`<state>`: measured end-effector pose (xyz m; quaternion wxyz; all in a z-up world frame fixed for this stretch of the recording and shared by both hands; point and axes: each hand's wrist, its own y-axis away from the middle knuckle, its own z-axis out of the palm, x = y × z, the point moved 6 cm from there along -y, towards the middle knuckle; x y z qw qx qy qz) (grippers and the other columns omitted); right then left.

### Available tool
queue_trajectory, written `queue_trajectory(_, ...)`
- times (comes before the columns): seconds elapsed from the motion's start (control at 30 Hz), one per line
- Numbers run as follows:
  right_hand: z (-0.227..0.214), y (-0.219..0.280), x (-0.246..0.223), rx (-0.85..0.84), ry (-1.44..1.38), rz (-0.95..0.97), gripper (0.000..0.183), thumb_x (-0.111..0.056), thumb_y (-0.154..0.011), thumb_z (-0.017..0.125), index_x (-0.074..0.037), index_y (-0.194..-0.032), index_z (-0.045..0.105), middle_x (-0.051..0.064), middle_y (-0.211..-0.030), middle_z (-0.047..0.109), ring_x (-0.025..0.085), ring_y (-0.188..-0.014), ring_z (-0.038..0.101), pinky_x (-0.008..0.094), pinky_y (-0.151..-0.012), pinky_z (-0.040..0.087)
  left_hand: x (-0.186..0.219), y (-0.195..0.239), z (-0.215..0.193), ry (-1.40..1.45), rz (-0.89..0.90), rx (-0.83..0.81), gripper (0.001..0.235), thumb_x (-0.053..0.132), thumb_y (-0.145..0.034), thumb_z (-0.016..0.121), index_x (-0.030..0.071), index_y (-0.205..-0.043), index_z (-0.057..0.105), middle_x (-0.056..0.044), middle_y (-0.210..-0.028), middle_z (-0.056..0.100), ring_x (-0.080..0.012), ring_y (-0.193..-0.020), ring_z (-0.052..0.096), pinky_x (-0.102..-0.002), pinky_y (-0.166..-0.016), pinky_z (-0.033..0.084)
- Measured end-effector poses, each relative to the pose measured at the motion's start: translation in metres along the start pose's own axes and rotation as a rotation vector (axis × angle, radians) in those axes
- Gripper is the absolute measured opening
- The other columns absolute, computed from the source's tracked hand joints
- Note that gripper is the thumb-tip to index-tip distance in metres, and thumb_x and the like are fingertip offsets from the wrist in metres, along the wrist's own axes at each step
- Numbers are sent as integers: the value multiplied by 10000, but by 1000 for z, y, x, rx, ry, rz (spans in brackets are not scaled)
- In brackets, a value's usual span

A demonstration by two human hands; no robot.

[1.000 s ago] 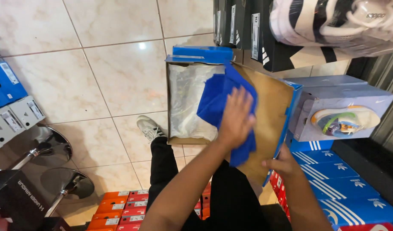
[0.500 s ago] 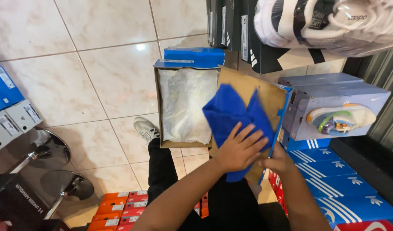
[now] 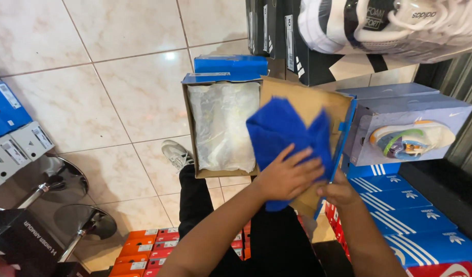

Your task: Cleaning shoe boxes with a cloth

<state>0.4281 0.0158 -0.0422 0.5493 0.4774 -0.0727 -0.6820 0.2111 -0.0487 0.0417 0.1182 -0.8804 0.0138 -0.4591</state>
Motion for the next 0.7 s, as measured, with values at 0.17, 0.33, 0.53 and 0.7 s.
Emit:
queue_trajectory(0.17,68,-15,-41,-20,-42,17,776,170,-524,716,33,-1278,596,198,-1003,739,377,-885,763,515,-699,614,-29,64,14,-9,121,2,385,377,-1051,393,384,-1361,621,62,-1270,670,-228,-1358,526,-527,-1235,299)
queue_trajectory(0.33,-8,2,11,-27,-68,6,811,177,-529,720,39,-1313,565,221,-1032,740,380,-943,762,511,-714,613,-54,-20,4,-158,-139,-23,462,443,-1035,468,352,-1486,505,-36,-1403,605,-354,-1381,488,-649,-1220,270)
queue_trajectory(0.53,10,0,-9,-43,-150,-42,768,183,-509,658,94,-1265,560,257,-915,709,425,-829,761,531,-691,604,-31,-46,12,-148,-352,39,557,374,-1036,450,364,-1584,351,8,-1658,391,-325,-1606,258,-617,-1299,140)
queue_trajectory(0.7,10,-13,-19,-28,-145,-24,738,167,-524,651,98,-1256,588,276,-968,729,450,-865,764,590,-731,598,15,37,18,115,-94,-87,393,274,-1119,336,397,-1425,551,140,-1506,576,-143,-1499,457,-438,-1264,215)
